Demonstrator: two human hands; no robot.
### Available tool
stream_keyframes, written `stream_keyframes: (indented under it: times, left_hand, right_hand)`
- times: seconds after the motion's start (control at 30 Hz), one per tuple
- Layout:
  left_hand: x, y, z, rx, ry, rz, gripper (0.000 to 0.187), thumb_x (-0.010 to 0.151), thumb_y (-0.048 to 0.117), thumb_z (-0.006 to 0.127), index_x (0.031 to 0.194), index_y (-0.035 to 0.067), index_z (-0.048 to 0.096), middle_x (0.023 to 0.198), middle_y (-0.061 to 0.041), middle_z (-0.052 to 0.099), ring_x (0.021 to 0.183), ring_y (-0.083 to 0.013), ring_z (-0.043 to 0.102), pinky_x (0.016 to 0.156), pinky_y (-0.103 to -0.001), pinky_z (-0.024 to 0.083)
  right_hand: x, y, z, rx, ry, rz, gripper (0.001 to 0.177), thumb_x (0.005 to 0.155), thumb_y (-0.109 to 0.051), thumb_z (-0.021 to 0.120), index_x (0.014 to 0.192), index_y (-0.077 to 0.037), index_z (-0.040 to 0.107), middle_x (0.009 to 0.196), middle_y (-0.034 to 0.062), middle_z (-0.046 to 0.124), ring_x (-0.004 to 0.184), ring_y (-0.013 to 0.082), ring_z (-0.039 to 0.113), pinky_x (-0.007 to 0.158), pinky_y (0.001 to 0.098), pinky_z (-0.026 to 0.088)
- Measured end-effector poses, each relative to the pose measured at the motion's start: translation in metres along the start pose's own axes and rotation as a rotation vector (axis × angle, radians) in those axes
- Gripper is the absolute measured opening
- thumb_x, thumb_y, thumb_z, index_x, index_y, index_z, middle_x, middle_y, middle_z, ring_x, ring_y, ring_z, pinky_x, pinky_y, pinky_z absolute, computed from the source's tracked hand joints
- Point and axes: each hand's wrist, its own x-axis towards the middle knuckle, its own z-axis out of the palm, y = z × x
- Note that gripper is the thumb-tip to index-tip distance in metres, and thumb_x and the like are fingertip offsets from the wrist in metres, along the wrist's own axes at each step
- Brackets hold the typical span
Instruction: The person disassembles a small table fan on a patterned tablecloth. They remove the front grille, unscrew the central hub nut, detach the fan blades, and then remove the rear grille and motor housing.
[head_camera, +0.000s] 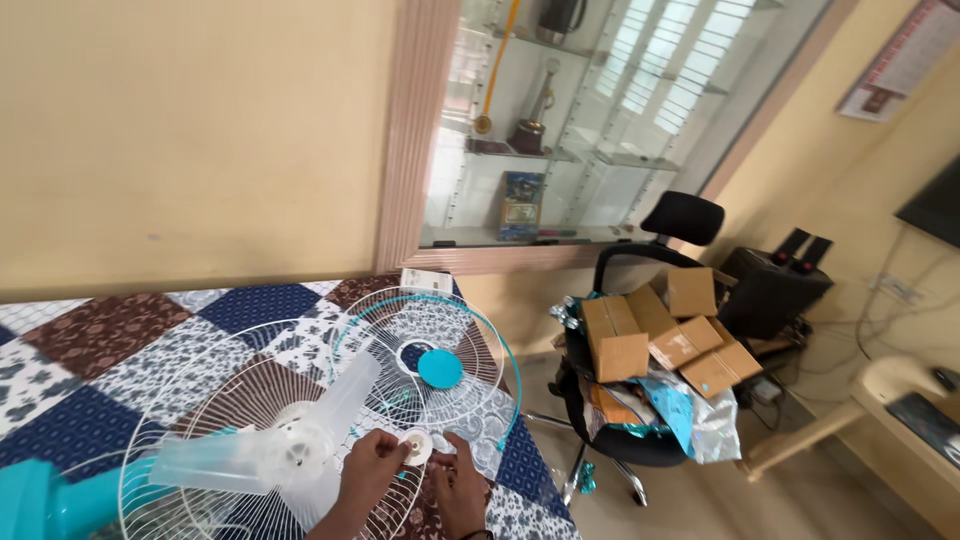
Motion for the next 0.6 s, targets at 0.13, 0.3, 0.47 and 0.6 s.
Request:
stream_keyframes:
  times: [0.13,0.3,0.47,0.6]
  left_hand:
    - [-0.003,0.000,0.016,0.025,-0.104,0.121,0.026,0.085,0.025,0.080,0.089,0.001,0.072,0.074,-0.008,0.077,0.065,-0.0135,0.071,0.060,-0.029,0.055]
    - [-0.018,0.006,0.039,0.098,-0.242,0.012,0.024,0.088,0.023,0.077,0.092,0.000,0.070,0.075,-0.009,0.071,0.063,-0.0155,0.063,0.056,-0.031,0.050]
    - [-0.019,0.002,0.056,-0.020,-0.411,-0.003,0.016,0.093,0.019,0.069,0.101,0.006,0.071,0.081,-0.003,0.076,0.066,-0.0105,0.069,0.059,-0.025,0.054]
    - [-0.013,-0.004,0.065,-0.132,-0.323,0.100,0.016,0.092,0.016,0.071,0.100,0.002,0.072,0.079,-0.008,0.074,0.064,-0.0112,0.063,0.056,-0.027,0.047]
  right_hand:
    - [-0.019,0.000,-0.013,-0.147,0.057,-0.148,0.052,0.087,0.001,0.061,0.137,-0.013,0.058,0.095,0.0047,0.080,0.074,0.0105,0.079,0.066,0.0257,0.060]
    - [-0.038,0.019,-0.031,-0.017,0.138,-0.058,0.026,0.091,0.001,0.065,0.114,-0.004,0.076,0.088,0.0085,0.079,0.074,0.0133,0.079,0.064,0.0246,0.062]
    - [-0.025,0.046,-0.059,-0.042,0.178,0.182,0.021,0.093,-0.006,0.066,0.110,-0.003,0.078,0.085,0.0072,0.081,0.074,0.0133,0.081,0.056,0.0260,0.058]
    - [0.001,0.088,-0.091,0.174,0.218,0.195,0.019,0.092,-0.005,0.067,0.106,0.002,0.078,0.087,0.0097,0.082,0.074,0.0179,0.082,0.060,0.0236,0.062]
